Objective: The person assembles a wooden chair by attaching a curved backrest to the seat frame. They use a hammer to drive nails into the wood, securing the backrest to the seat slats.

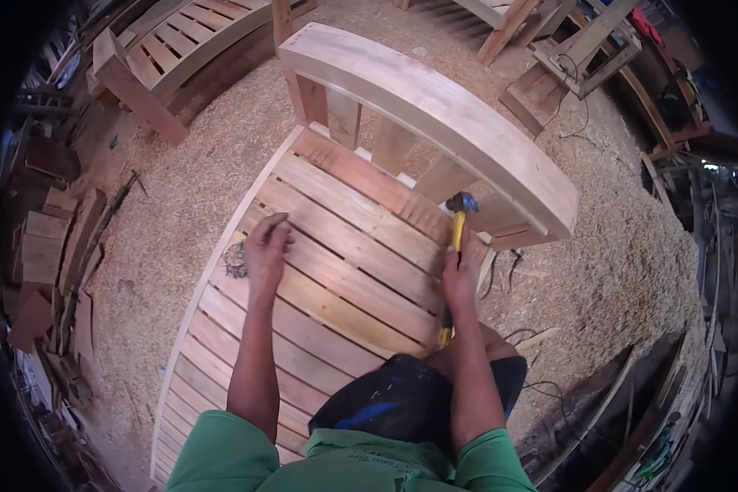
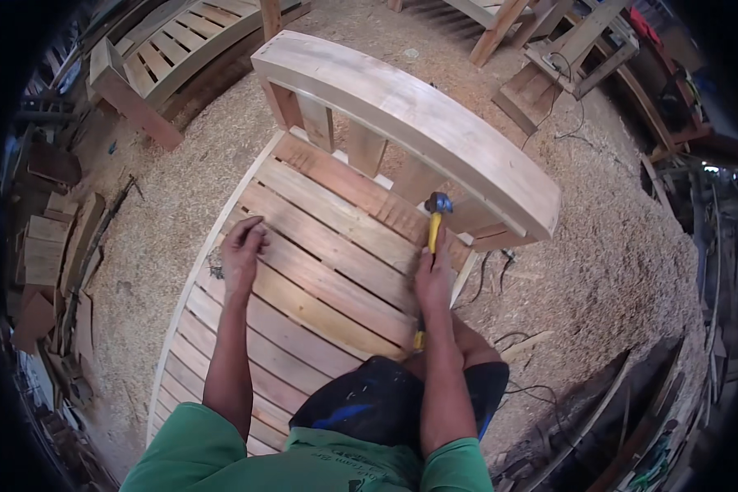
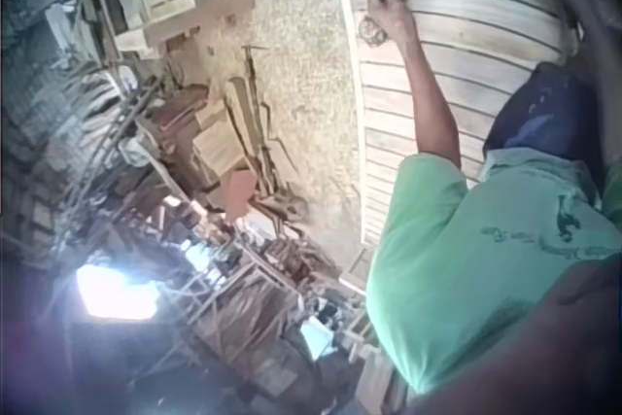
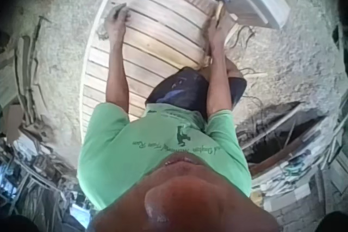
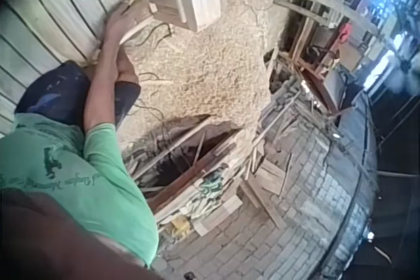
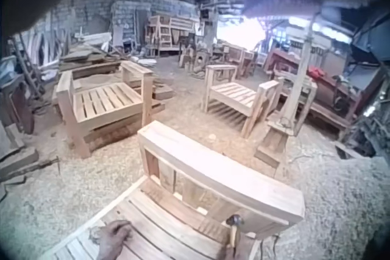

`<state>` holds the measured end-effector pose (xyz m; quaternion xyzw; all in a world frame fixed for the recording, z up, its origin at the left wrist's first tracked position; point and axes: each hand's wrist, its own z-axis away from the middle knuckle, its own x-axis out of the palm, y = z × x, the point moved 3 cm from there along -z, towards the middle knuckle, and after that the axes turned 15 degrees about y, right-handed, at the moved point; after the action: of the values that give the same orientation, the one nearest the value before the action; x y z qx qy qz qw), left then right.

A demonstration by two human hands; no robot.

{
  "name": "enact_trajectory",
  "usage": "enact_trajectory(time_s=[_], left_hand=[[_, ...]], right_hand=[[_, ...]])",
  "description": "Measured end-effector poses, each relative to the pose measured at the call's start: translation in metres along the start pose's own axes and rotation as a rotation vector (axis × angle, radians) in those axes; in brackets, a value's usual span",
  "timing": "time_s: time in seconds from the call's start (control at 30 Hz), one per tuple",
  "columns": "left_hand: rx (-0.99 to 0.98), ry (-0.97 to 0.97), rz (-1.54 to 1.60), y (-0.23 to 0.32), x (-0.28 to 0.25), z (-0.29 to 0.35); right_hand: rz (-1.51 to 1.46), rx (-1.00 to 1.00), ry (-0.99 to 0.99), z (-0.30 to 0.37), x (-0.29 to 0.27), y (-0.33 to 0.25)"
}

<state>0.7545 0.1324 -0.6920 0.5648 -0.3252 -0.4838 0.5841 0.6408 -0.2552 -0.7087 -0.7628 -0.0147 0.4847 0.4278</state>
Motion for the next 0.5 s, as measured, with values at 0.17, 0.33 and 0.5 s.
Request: enact_trajectory(time_s=[0.17, 0.33, 0.5], left_hand=[[0.175, 0.023, 0.049, -0.044, 0.119, 0.004], [0.334, 0.146, -0.113, -0.047, 0.211, 0.001], [0.544, 0.316, -0.311, -0.033, 0.262, 0.01]], right_hand=[[-0.037, 0.095, -0.103, 0.005, -0.002, -0.005], [-0.061, 0.142, -0.111, 0.038, -0.013, -0.033], [-0.053, 0.01, -0.132, 0.059, -0.015, -0.065]])
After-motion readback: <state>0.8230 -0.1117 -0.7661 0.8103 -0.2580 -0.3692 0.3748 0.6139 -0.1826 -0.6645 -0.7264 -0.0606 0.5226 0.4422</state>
